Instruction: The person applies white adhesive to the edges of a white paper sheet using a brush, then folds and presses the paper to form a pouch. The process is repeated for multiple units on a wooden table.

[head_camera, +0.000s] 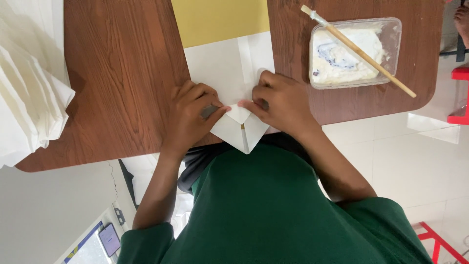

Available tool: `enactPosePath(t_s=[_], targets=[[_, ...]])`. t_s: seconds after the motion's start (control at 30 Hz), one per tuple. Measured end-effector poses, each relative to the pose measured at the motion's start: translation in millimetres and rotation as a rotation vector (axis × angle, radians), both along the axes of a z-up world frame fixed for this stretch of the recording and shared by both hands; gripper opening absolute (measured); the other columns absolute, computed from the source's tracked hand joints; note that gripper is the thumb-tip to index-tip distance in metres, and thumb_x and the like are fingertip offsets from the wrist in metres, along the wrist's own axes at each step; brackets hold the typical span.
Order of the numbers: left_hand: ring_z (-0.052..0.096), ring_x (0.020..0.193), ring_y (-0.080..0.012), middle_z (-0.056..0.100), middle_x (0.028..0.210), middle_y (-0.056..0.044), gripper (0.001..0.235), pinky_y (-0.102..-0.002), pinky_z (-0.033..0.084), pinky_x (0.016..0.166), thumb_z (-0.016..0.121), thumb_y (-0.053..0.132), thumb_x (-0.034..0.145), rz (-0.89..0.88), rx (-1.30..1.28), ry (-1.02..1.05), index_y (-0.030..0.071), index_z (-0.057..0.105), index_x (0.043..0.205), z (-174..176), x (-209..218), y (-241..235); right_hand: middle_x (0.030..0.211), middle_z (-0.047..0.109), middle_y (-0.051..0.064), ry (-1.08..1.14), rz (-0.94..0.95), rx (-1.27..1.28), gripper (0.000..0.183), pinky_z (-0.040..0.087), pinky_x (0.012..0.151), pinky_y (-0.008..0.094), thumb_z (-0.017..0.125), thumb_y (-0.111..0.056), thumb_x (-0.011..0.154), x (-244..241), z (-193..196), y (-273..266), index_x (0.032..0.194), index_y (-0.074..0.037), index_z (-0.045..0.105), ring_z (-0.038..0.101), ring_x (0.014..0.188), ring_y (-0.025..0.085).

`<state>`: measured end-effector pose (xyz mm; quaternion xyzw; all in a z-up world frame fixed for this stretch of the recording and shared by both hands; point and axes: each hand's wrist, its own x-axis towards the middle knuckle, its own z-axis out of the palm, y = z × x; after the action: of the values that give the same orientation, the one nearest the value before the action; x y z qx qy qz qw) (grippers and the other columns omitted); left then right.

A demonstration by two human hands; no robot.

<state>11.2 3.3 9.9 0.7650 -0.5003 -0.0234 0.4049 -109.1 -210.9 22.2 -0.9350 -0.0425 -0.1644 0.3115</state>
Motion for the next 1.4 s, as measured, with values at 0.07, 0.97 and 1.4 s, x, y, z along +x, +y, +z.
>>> enactPosePath(t_s=[0.07, 0.97, 1.4], targets=[[0.059, 0.083, -0.0220, 0.069, 0.090, -0.003, 0.015, -0.033, 0.038, 0.073, 0.086, 0.009, 0.088, -0.011, -0.007, 0.045, 0.012, 0.072, 0.081, -0.5, 2.6, 2.2, 0.074, 0.055, 0.007, 0.037, -0.022, 0.020, 0.031, 0.046, 0.051, 0.036, 0.085, -0.017, 0.091, -0.6, -4.6, -1.2, 0.072, -0.006, 0.063, 0.059, 0.060, 0.027], [0.060, 0.096, -0.0283, 0.064, 0.104, -0.008, 0.005, -0.041, 0.041, 0.084, 0.078, 0.015, 0.097, 0.080, 0.024, -0.257, 0.011, 0.075, 0.099, -12.1, -16.8, 13.2, 0.106, 0.057, 0.011, 0.209, -0.058, 0.130, 0.042, 0.038, 0.083, 0.041, 0.091, -0.029, 0.083, -32.7, -13.8, 4.3, 0.104, -0.010, 0.060, 0.058, 0.097, 0.032], [0.027, 0.155, -0.0386, 0.035, 0.166, -0.021, 0.049, -0.055, 0.010, 0.126, 0.061, 0.023, 0.102, 0.021, 0.263, -0.286, 0.019, 0.058, 0.151, -14.5, -30.3, 16.3, 0.112, 0.056, 0.006, 0.015, -0.122, -0.145, 0.035, 0.040, 0.083, 0.039, 0.072, -0.029, 0.099, -27.4, -35.5, 12.5, 0.133, -0.018, 0.072, 0.054, 0.102, 0.027]])
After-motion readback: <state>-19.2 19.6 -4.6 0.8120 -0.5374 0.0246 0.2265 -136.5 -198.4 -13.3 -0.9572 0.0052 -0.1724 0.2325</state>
